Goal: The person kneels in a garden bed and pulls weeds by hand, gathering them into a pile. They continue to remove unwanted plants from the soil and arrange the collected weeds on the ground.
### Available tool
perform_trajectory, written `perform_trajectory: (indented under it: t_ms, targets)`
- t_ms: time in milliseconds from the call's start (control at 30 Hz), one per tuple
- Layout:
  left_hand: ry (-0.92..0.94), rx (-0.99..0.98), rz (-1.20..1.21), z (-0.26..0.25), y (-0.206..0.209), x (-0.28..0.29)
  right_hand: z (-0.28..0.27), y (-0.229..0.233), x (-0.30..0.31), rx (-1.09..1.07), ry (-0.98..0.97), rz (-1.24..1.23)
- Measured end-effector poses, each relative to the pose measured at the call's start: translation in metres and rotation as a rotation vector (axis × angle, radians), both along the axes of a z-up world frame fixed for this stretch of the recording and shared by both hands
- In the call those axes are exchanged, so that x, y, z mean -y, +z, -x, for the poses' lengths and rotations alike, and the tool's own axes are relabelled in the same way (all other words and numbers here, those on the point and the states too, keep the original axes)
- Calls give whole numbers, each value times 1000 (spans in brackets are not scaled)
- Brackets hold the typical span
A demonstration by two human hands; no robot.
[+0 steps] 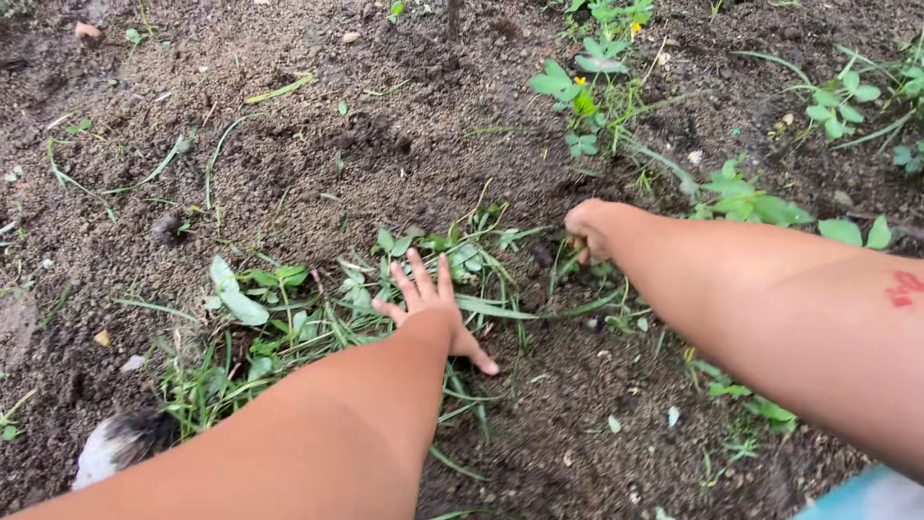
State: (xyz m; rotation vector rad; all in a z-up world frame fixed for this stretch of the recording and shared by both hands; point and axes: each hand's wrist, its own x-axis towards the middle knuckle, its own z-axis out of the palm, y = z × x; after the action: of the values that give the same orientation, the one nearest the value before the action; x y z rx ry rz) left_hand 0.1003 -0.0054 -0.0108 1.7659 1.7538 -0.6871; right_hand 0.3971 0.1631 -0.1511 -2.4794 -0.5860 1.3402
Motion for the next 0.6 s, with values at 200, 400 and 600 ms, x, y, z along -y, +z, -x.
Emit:
perform_trajectory:
  t_ms: [200, 400, 600]
  targets:
    - [29, -92, 79, -18, 10, -6, -21, -14, 24, 87, 1, -87]
    - [30, -143, 93, -25, 11, -20, 17, 74, 10, 209, 23, -335]
    - [66, -123, 94, -17, 9, -3, 131, 149, 47, 225, 325, -444]
